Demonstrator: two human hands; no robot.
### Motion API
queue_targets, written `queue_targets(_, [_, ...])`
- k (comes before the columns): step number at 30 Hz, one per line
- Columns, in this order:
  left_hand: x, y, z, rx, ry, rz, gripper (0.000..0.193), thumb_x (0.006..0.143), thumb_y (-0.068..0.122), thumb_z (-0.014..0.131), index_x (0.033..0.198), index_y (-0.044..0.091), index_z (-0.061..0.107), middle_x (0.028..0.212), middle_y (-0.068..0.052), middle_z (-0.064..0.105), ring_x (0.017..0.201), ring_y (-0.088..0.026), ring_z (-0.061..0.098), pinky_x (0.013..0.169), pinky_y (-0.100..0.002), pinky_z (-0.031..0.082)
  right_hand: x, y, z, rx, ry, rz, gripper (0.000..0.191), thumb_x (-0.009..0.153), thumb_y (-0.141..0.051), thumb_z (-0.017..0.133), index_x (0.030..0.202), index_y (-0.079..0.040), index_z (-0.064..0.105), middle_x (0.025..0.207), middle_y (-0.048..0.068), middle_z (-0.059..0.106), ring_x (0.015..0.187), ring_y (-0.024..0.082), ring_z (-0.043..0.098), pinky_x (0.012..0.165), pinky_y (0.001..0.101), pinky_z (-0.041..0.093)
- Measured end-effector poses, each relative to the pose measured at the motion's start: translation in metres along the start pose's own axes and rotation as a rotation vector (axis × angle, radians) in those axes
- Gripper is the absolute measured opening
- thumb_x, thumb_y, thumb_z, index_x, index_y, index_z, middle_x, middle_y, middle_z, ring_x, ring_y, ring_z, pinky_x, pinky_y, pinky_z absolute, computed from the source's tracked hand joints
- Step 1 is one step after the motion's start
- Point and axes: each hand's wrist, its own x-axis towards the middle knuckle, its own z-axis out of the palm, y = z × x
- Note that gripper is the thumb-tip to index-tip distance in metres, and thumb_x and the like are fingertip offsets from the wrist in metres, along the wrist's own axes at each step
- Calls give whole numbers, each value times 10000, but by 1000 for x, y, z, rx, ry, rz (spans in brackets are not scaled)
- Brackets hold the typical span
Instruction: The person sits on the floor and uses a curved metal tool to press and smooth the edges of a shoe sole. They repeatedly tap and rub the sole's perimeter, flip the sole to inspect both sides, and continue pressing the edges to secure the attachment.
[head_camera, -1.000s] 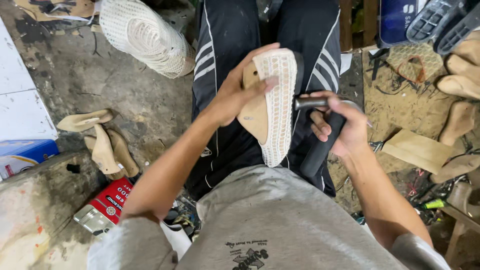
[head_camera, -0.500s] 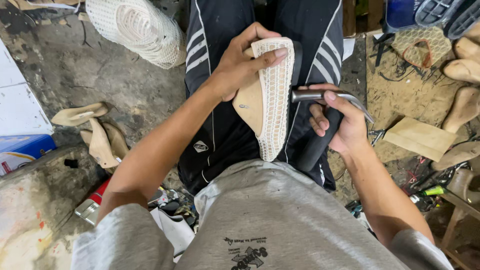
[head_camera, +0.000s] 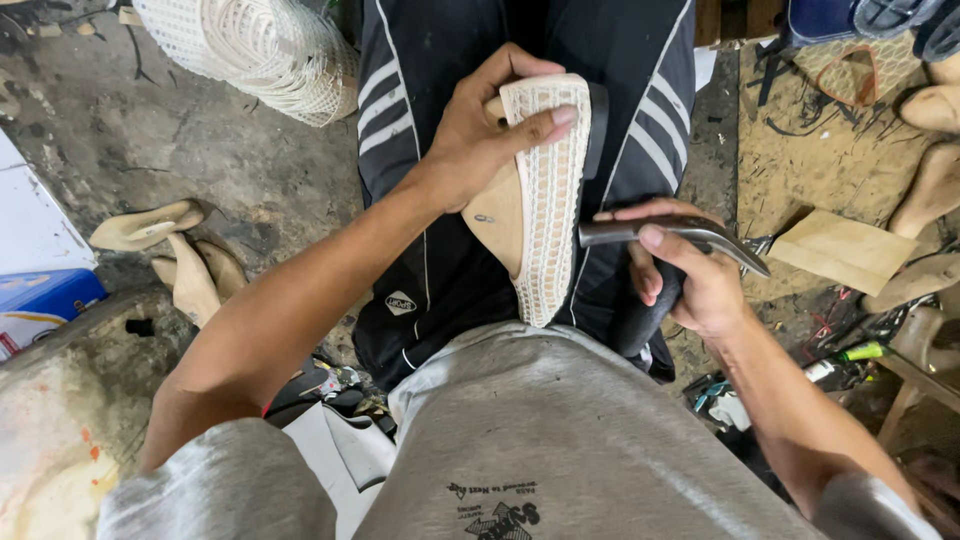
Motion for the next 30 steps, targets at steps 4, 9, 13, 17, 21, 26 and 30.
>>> queue_targets(4, [-1, 5, 4, -56, 30, -115, 310, 975, 70, 771, 1217, 47, 578, 1140, -40, 695, 1099, -118, 716, 953, -294, 665, -2, -29, 18, -573, 10, -83, 278, 950, -97, 666, 1185, 47, 706, 994, 156, 766, 492, 99, 587, 438, 235, 511])
queue_targets(9, [3, 8, -1, 169, -10, 48, 331, 995, 73, 808, 1245, 34, 595, 1143, -40, 692, 1073, -108, 696, 936, -278, 616, -5, -37, 35, -847, 114, -22, 279, 911, -88, 709, 1164, 21, 755, 813, 122, 777, 471, 88, 597, 427, 220, 507])
queue_targets(13, [3, 9, -1, 188, 2, 40, 323, 981, 82, 805, 1229, 39, 603, 1108, -31, 688, 1049, -95, 694, 913, -271, 609, -1, -13, 24, -246, 97, 11, 302, 966, -101, 668, 1209, 75, 702, 835, 142, 711, 496, 110, 541, 447, 248, 461])
queue_targets(17, [-1, 8, 3, 163, 1, 14, 309, 991, 80, 797, 1227, 41, 602, 1126, -32, 691, 1059, -95, 692, 923, -272, 613, 8, 4, -2, 159, -47, 63, 334, 959, -158, 631, 1196, 74, 663, 965, 182, 735, 486, 127, 506, 433, 265, 453])
queue_targets(21, [-2, 5, 3, 86, -10, 1, 311, 984, 90, 792, 1222, 46, 596, 1125, -30, 690, 1068, -91, 693, 931, -270, 621, 7, 5, -2, 165, -4, 56, 320, 933, -154, 624, 1172, 58, 651, 1108, 213, 789, 497, 112, 513, 426, 256, 450])
queue_targets(26, [1, 4, 0, 190, -4, 30, 313, 990, 83, 810, 1228, 39, 611, 1124, -40, 704, 1056, -91, 693, 931, -257, 601, -11, -17, 21, -631, 67, -158, 297, 975, -135, 654, 1202, 54, 692, 895, 177, 729, 500, 117, 573, 423, 260, 488])
queue_targets(30, [7, 7, 0, 129, 22, -32, 330, 961, 80, 819, 1215, 38, 612, 1088, -39, 709, 994, -88, 699, 859, -251, 617, -5, -21, 36, -766, 159, -135, 279, 956, -130, 650, 1180, 28, 700, 1093, 137, 767, 491, 107, 607, 433, 254, 527])
